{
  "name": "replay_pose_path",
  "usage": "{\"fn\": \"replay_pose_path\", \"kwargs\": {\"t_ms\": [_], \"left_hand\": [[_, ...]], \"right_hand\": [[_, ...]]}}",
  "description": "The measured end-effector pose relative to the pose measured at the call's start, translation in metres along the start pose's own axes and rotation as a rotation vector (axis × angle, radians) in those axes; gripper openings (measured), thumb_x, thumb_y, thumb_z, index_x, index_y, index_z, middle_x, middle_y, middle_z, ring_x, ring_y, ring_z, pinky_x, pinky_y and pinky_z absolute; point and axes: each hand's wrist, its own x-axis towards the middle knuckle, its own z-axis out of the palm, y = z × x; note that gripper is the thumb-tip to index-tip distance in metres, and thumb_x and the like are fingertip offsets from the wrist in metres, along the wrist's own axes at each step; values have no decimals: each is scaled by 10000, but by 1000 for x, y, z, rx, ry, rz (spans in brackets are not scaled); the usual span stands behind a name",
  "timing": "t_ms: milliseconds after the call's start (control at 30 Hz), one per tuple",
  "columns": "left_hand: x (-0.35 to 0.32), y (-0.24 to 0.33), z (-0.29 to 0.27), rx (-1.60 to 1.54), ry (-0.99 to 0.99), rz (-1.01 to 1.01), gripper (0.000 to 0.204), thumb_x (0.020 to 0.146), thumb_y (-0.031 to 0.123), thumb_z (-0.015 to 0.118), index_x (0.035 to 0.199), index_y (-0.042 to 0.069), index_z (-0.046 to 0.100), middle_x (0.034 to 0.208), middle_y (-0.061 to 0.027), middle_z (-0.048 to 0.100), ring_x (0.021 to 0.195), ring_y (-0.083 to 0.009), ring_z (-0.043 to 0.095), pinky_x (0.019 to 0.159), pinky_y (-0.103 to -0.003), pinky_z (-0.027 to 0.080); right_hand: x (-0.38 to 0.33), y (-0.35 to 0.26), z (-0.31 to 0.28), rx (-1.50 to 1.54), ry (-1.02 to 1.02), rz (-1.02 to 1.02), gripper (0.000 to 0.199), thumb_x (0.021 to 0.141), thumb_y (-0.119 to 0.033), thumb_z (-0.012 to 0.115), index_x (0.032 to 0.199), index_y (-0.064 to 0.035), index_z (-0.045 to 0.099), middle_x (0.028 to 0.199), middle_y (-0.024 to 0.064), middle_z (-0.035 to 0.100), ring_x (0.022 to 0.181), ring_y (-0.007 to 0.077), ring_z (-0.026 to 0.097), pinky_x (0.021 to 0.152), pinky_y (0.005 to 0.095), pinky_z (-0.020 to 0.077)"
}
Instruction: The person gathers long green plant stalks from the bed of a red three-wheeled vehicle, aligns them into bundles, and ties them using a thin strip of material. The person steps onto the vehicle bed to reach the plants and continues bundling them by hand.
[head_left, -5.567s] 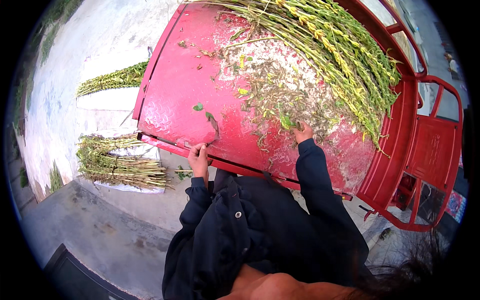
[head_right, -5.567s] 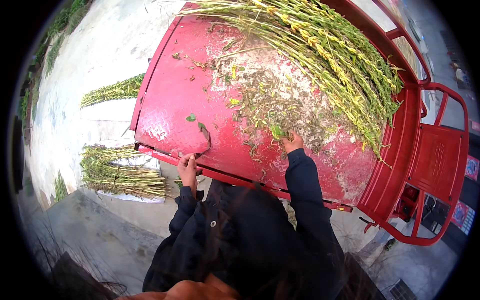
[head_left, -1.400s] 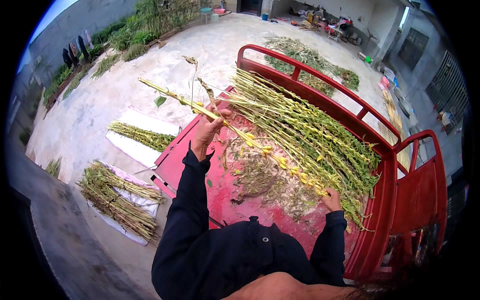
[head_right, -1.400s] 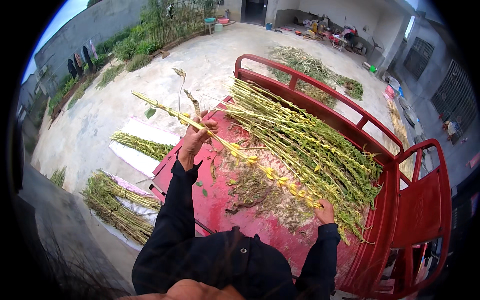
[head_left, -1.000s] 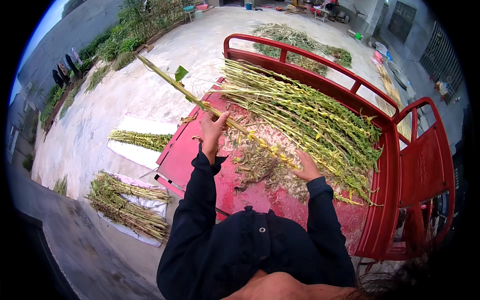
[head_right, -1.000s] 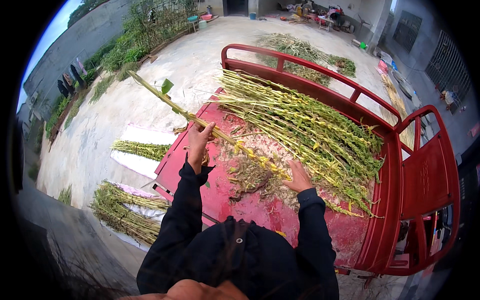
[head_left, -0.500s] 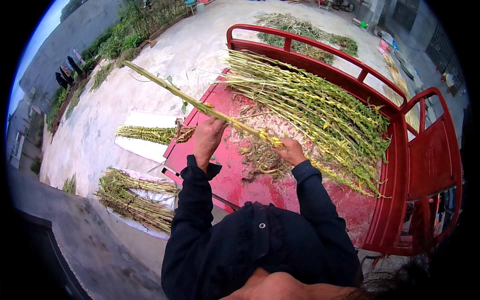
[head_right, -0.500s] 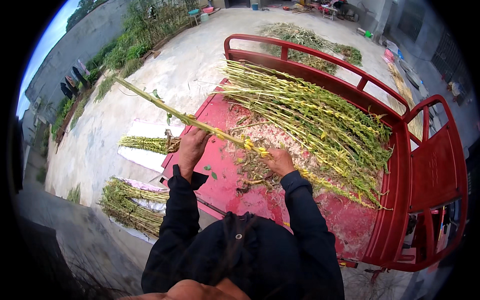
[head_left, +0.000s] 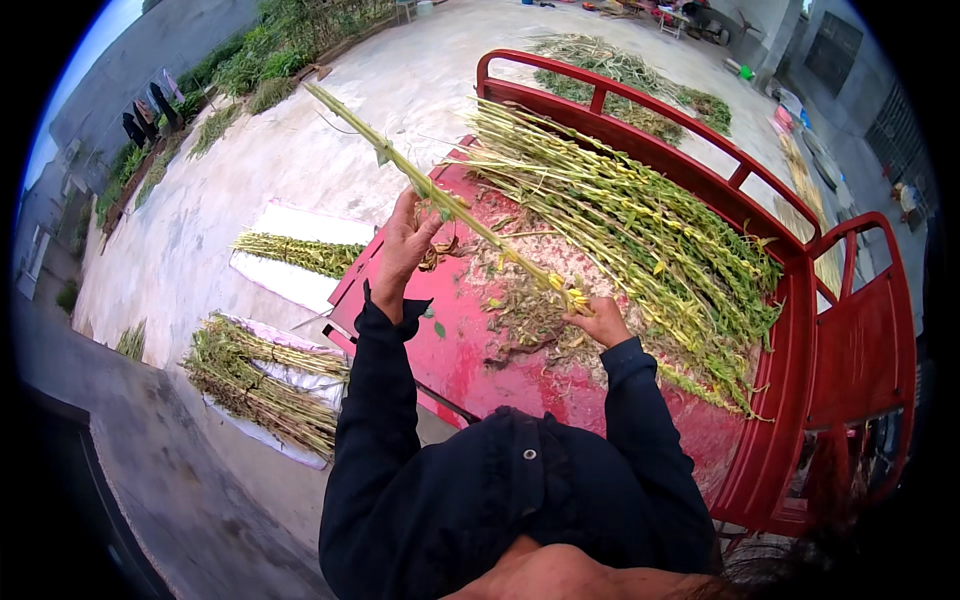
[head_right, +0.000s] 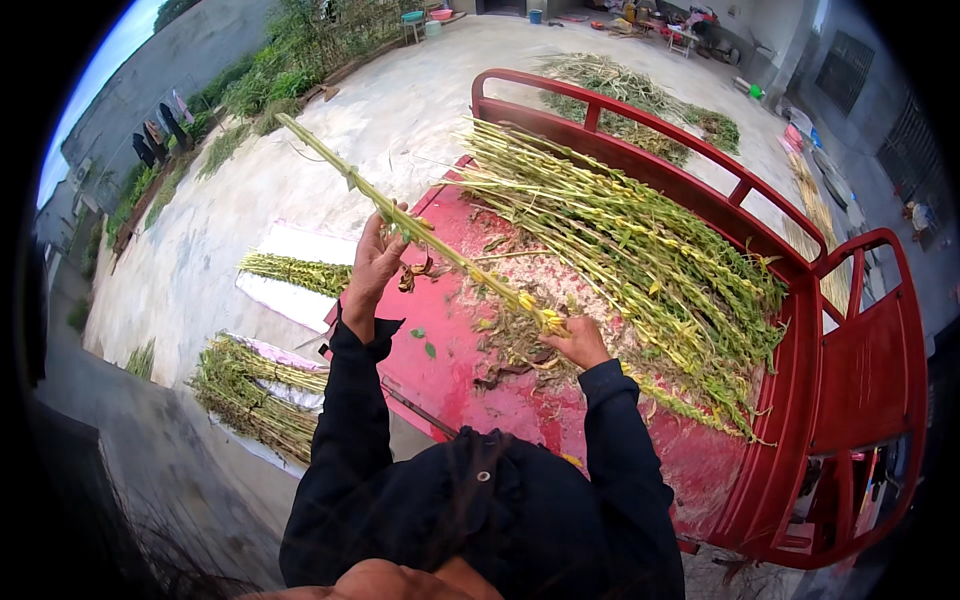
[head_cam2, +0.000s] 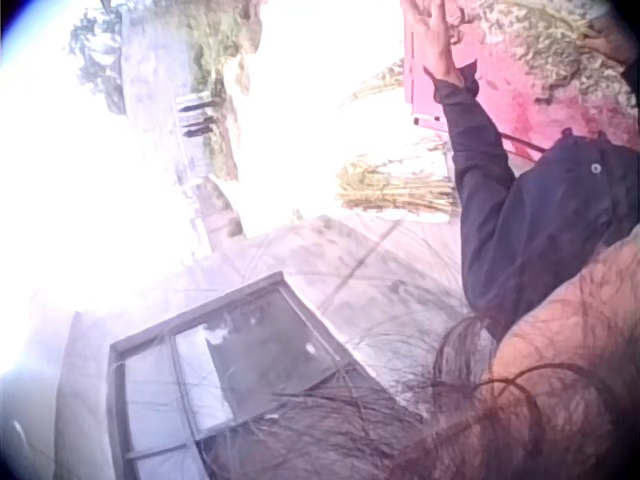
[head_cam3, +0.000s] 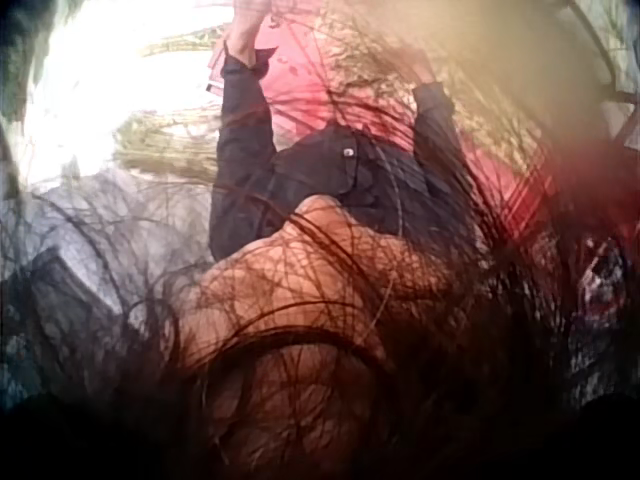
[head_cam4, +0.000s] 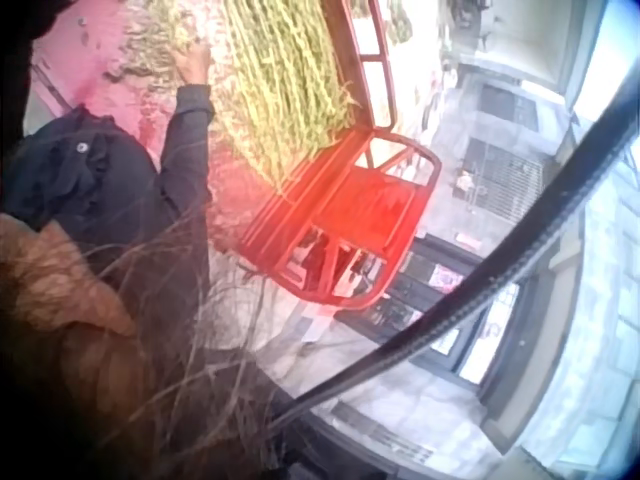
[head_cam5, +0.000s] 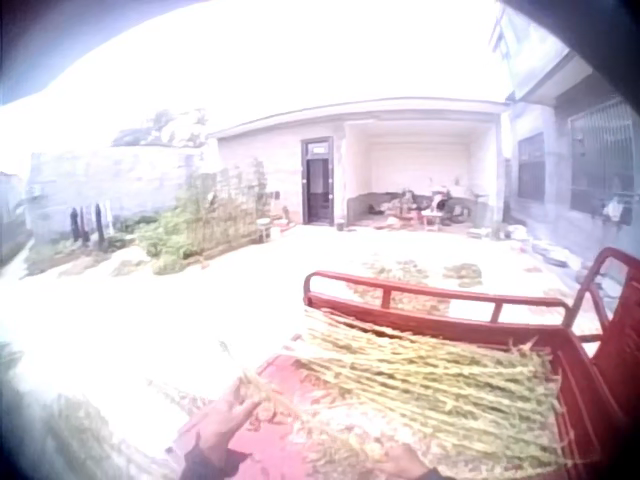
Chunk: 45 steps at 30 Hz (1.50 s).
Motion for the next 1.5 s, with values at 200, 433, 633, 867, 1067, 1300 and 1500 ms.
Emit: {"fn": "replay_pose_path", "kwargs": {"t_ms": [200,433,633,867,1067,1300,1500], "left_hand": [[-13,1,15,-238,-259,-332,291,897,165,536,1147,17,528,697,42,488,448,-6,347,398,-173,260],[22,-37,-9,44,569,-45,146,916,108,461,831,43,560,564,51,424,465,-15,352,411,-176,261],[38,-53,-77,-79,824,-106,154,922,161,469,849,52,549,538,45,391,426,-42,336,375,-201,282],[34,-32,-186,-990,1032,-77,147,942,200,433,945,60,475,510,26,339,408,-86,267,417,-220,310],[25,39,-262,-665,1204,217,214,954,247,405,923,48,477,503,26,332,443,-80,321,435,-231,349],[-15,21,-121,-462,542,-310,358,893,358,523,985,12,536,556,66,321,409,-16,245,340,-168,194],[-17,-7,-34,169,457,-166,95,829,58,607,871,-16,564,644,38,440,571,-29,379,477,-210,306]], "right_hand": [[-8,-14,-6,191,20,25,269,711,-240,722,817,-2,655,612,103,612,527,141,547,523,299,426],[-19,1,3,46,-16,-19,236,732,-233,649,775,-3,625,597,176,556,520,264,547,504,354,409],[-29,18,18,-81,20,23,233,686,-255,631,689,-23,606,638,193,564,623,374,559,546,427,436],[-28,25,27,-204,40,-59,190,695,-227,640,716,-41,610,654,180,564,643,365,564,553,427,437],[-30,44,29,-221,95,62,187,702,-228,642,778,-58,623,718,173,590,687,352,578,589,419,454],[-29,28,34,-198,123,-40,148,695,-156,634,775,-33,611,716,186,584,693,365,570,592,410,441],[-36,27,44,-266,156,-95,157,701,-193,663,770,-61,612,717,141,579,690,335,566,597,410,455]]}}
